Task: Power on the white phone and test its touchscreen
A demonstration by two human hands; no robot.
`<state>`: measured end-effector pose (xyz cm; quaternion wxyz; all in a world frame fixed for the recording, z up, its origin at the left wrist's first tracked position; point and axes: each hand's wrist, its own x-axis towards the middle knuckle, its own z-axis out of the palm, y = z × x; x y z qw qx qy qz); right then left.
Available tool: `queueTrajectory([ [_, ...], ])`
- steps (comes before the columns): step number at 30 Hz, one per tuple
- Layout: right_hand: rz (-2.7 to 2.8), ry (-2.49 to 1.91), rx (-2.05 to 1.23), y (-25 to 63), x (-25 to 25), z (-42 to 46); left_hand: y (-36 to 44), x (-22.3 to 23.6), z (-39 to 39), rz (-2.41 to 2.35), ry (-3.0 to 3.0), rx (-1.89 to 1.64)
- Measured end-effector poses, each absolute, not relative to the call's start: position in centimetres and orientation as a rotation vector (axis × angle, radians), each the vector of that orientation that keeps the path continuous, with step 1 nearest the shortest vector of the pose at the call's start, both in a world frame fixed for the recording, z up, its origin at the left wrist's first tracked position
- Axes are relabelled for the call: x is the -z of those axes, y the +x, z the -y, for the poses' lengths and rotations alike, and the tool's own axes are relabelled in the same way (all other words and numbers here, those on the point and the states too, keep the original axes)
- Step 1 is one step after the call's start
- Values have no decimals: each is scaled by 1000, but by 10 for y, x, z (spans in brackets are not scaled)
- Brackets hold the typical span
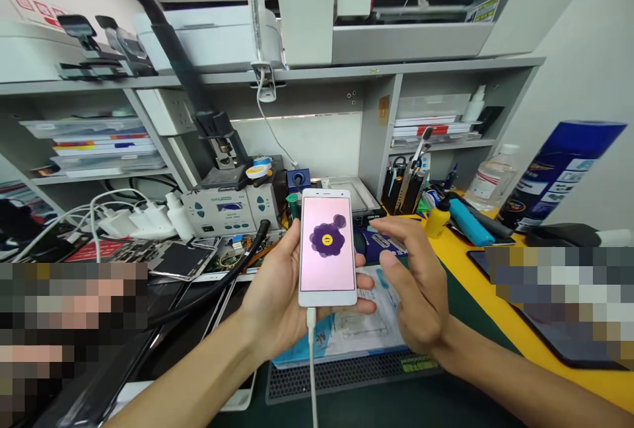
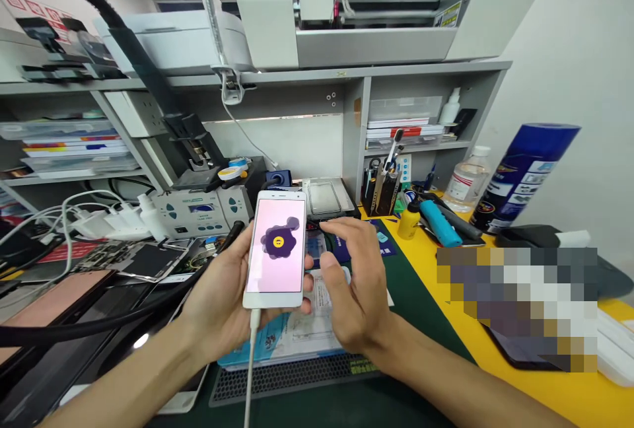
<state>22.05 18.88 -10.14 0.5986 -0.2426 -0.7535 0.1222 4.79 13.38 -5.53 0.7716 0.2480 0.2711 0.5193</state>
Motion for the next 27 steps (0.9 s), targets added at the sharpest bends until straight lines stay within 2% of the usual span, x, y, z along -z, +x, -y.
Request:
queueTrajectory([
  [8,1839,-406,63,224,97,-189,61,79,-132,-554,542,-1205],
  [27,1983,-511,168,219,95,-186,53,88,-123,-545,396,-1254],
])
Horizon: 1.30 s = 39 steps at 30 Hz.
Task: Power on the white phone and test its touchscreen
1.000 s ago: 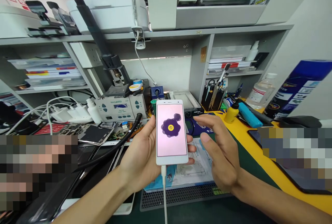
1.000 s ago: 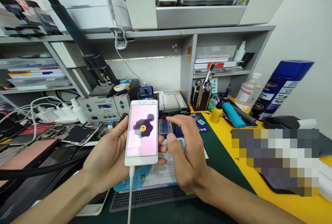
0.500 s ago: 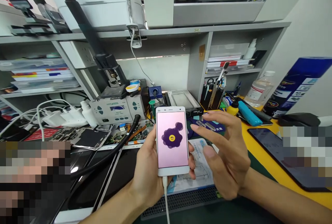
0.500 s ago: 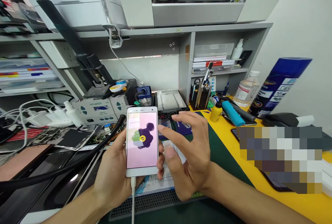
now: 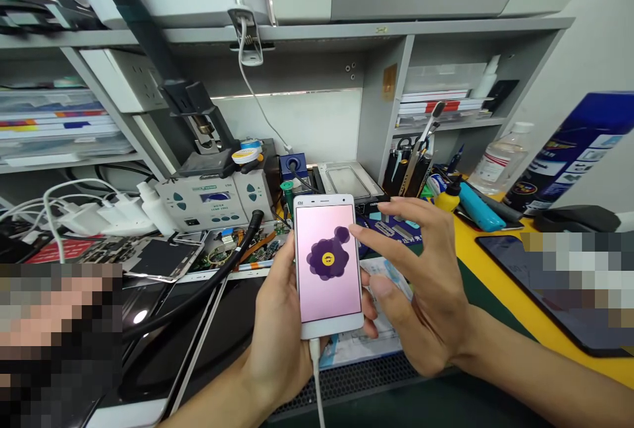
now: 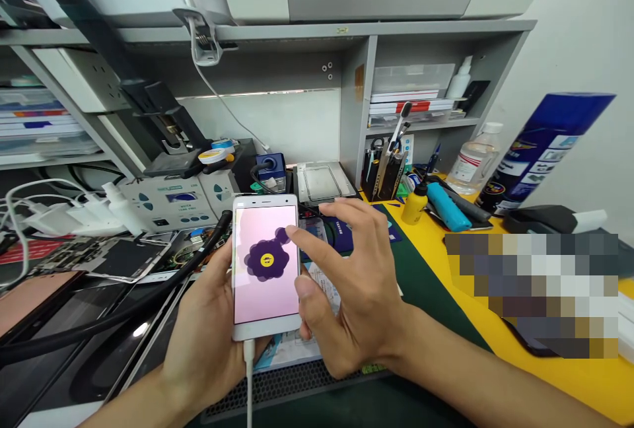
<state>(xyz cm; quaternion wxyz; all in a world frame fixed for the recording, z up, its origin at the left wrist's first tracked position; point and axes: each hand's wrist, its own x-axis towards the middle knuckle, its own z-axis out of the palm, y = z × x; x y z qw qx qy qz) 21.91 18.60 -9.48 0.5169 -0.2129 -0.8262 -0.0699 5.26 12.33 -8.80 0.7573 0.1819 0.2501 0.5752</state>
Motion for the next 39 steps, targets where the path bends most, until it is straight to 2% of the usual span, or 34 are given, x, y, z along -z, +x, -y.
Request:
queueTrajectory([
  [39,2026,-529,108,219,96,-183,57,80,-121,-646,395,-1284],
])
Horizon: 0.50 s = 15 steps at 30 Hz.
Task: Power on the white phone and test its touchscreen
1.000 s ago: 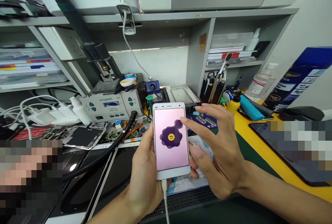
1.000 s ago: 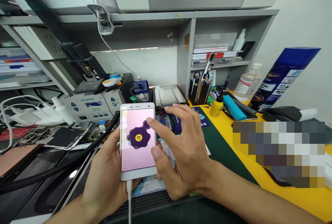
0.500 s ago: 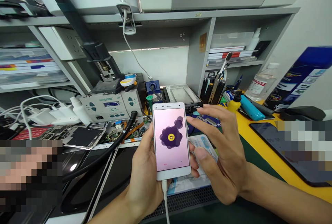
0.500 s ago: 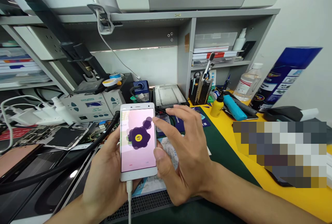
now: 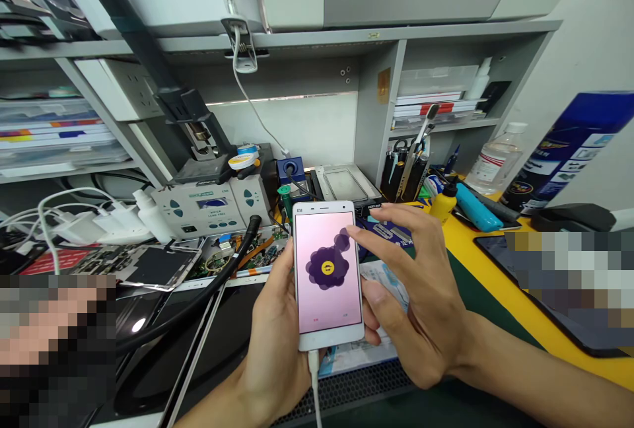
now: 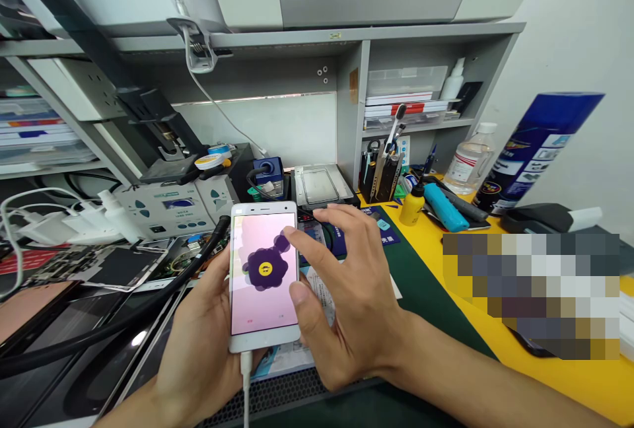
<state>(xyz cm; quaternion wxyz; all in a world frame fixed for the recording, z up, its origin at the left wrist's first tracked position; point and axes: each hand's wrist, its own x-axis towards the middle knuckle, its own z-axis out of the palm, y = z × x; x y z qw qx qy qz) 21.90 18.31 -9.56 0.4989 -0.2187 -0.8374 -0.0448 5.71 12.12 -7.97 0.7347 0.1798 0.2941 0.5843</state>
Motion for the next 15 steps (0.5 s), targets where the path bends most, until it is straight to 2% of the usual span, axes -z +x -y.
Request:
queueTrajectory([
  [15,2006,-534,83,219,96,-184,56,81,-122,-637,394,-1297],
])
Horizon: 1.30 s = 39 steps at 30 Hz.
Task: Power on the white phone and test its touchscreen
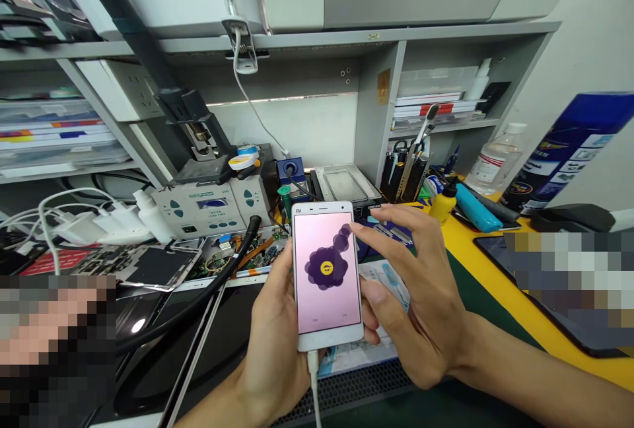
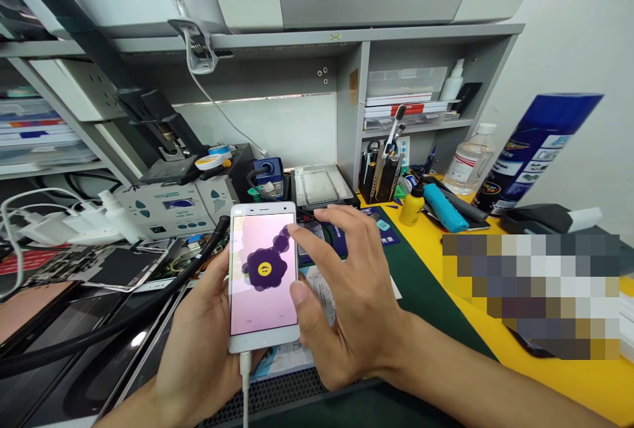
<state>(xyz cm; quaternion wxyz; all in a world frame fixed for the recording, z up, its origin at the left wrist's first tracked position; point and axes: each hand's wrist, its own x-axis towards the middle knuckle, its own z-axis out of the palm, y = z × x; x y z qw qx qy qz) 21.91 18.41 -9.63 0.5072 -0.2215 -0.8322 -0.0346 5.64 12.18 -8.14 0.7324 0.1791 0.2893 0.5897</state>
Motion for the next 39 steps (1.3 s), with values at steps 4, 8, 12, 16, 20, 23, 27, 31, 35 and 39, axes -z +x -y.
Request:
queueTrajectory([
  [4,1990,-532,73,220,96,-182,57,81,-122,-633,381,-1301],
  [8,1985,-540,70,219,96,-182,56,83,-122,-657,366,-1327],
  [12,2010,-568,69,219,96,-182,55,85,-122,-658,362,-1324],
  [16,2020,-570,80,219,97,-183,57,83,-123,-667,367,-1332],
  [20,2023,-575,75,220,98,-182,59,80,-123,-689,373,-1315],
  [23,2009,-582,45,220,98,-182,58,79,-121,-687,384,-1299],
  [27,1993,-578,13,220,99,-182,57,81,-120,-685,381,-1297],
  [31,1972,-603,-5,219,99,-181,57,82,-123,-654,390,-1289],
  [35,1961,-617,-8,219,98,-181,57,81,-122,-660,406,-1268],
  [39,1967,-624,-10,219,98,-181,56,82,-120,-625,431,-1239],
])
